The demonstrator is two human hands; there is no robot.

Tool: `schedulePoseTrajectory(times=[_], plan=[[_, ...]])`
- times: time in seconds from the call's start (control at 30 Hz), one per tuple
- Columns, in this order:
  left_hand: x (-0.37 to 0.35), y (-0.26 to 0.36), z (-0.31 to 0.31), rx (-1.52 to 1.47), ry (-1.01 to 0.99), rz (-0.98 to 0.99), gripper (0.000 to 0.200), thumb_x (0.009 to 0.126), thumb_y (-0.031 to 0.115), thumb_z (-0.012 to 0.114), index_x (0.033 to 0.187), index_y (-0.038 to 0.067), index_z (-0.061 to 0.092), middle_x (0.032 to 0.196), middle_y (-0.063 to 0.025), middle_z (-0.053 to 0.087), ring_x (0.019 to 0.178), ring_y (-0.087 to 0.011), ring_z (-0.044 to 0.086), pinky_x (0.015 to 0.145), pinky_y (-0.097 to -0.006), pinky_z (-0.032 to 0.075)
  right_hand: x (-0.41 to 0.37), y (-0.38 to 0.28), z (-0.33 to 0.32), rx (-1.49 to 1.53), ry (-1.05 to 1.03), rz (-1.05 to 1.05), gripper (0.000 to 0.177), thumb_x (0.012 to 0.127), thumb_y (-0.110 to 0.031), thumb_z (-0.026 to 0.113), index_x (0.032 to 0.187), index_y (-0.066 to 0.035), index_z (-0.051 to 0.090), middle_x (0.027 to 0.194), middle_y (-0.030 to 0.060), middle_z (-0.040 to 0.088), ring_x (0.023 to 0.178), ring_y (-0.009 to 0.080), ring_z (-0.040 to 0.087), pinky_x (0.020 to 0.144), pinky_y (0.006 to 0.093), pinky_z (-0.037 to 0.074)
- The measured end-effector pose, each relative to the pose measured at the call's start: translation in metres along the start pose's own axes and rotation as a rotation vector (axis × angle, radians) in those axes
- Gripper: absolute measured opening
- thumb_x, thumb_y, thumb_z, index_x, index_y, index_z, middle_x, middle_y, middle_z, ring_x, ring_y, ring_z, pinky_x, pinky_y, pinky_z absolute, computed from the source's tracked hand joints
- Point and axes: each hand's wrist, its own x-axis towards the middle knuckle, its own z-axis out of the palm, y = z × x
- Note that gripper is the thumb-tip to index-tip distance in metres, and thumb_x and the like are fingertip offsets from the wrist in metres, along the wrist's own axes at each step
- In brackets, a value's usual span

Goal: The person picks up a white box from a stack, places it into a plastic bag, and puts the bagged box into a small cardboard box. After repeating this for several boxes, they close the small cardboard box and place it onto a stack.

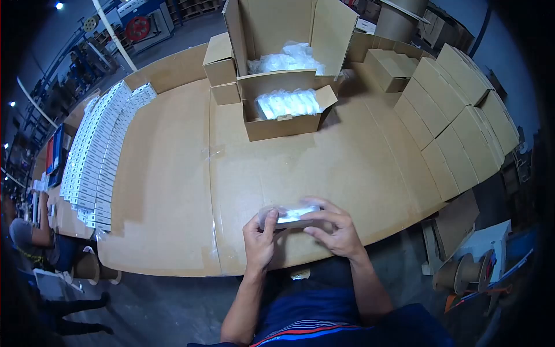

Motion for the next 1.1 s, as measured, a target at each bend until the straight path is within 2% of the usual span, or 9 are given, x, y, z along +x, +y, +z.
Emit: schedulePoseTrajectory(times=[0.07, 0.2, 0.4, 0.5, 0.53, 0.7, 0.83, 1.03, 1.1], plan=[[0.002, -0.006, 0.0, 0.085, 0.008, 0.071, 0.032, 0.109, 0.024, 0.054, 0.127, -0.002, 0.055, 0.11, -0.0146, 0.069, 0.099, -0.0215, 0.072, 0.082, -0.0372, 0.065, 0.003, -0.004, 0.004, -0.088, -0.055, 0.057, 0.031, 0.082, -0.003, 0.082, 0.113, -0.007, 0.078, 0.116, 0.0159, 0.075, 0.104, 0.028, 0.072, 0.094, 0.0351, 0.055], [0.006, -0.009, 0.003, -0.047, 0.121, 0.111, 0.025, 0.111, 0.023, 0.05, 0.093, 0.006, 0.05, 0.088, -0.0004, 0.058, 0.082, -0.0081, 0.059, 0.074, -0.027, 0.052, 0.006, -0.004, 0.004, -0.072, -0.027, 0.12, 0.033, 0.08, 0.002, 0.082, 0.111, 0.001, 0.075, 0.112, 0.0156, 0.076, 0.105, 0.024, 0.073, 0.095, 0.0351, 0.056], [-0.008, 0.03, 0.012, -0.161, 0.011, 0.053, 0.025, 0.109, 0.016, 0.054, 0.13, 0.003, 0.056, 0.101, -0.0071, 0.066, 0.095, -0.0127, 0.063, 0.087, -0.0282, 0.053, 0.002, -0.002, 0.001, -0.009, 0.006, 0.285, 0.031, 0.08, -0.005, 0.085, 0.11, -0.002, 0.077, 0.114, 0.0149, 0.076, 0.115, 0.029, 0.069, 0.102, 0.0381, 0.052], [-0.006, 0.022, 0.005, 0.223, -0.089, 0.283, 0.044, 0.102, 0.007, 0.064, 0.144, 0.005, 0.051, 0.11, -0.0095, 0.069, 0.103, -0.0159, 0.065, 0.09, -0.0303, 0.054, 0.004, 0.002, -0.002, -0.107, 0.01, 0.165, 0.029, 0.078, -0.005, 0.085, 0.106, -0.002, 0.077, 0.119, 0.0142, 0.075, 0.124, 0.0298, 0.065, 0.105, 0.0385, 0.05], [-0.01, 0.033, 0.007, 0.163, -0.177, 0.196, 0.046, 0.095, 0.002, 0.071, 0.138, 0.003, 0.057, 0.113, -0.0086, 0.069, 0.104, -0.0162, 0.065, 0.091, -0.0302, 0.053, 0.007, 0.001, -0.002, -0.159, 0.016, 0.096, 0.03, 0.078, -0.006, 0.085, 0.106, -0.002, 0.077, 0.12, 0.0135, 0.074, 0.122, 0.0299, 0.065, 0.105, 0.0386, 0.05], [0.0, 0.024, -0.008, 0.38, -0.233, 0.256, 0.027, 0.099, 0.005, 0.068, 0.123, -0.003, 0.064, 0.108, -0.0094, 0.068, 0.095, -0.0137, 0.069, 0.084, -0.0294, 0.061, 0.023, -0.022, -0.006, -0.418, 0.017, -0.093, 0.032, 0.076, -0.006, 0.085, 0.106, -0.003, 0.075, 0.121, 0.0095, 0.073, 0.11, 0.03, 0.067, 0.1, 0.0412, 0.051], [0.004, 0.023, -0.012, 0.259, -0.237, 0.094, 0.022, 0.1, 0.007, 0.067, 0.119, -0.005, 0.065, 0.105, -0.0082, 0.069, 0.092, -0.0125, 0.069, 0.083, -0.0289, 0.06, 0.034, -0.027, -0.018, -0.362, -0.217, -0.085, 0.027, 0.081, -0.008, 0.082, 0.106, -0.002, 0.072, 0.108, 0.0111, 0.071, 0.093, 0.0309, 0.068, 0.085, 0.0413, 0.054], [0.027, 0.034, -0.02, 0.176, -0.247, 0.08, 0.03, 0.101, 0.013, 0.068, 0.126, -0.003, 0.061, 0.103, -0.0072, 0.069, 0.094, -0.0109, 0.067, 0.08, -0.0265, 0.058, 0.072, -0.03, -0.032, -0.376, -0.359, -0.126, 0.021, 0.084, -0.006, 0.081, 0.1, 0.001, 0.07, 0.089, 0.0122, 0.068, 0.076, 0.0243, 0.067, 0.066, 0.0348, 0.054], [0.048, 0.039, -0.023, 0.287, -0.177, 0.181, 0.042, 0.103, 0.015, 0.063, 0.141, 0.002, 0.051, 0.119, -0.0151, 0.065, 0.105, -0.0204, 0.068, 0.087, -0.0353, 0.058, 0.091, -0.024, -0.035, -0.411, -0.241, -0.156, 0.019, 0.086, -0.005, 0.079, 0.099, 0.003, 0.068, 0.088, 0.0126, 0.068, 0.073, 0.0225, 0.069, 0.063, 0.0343, 0.055]])
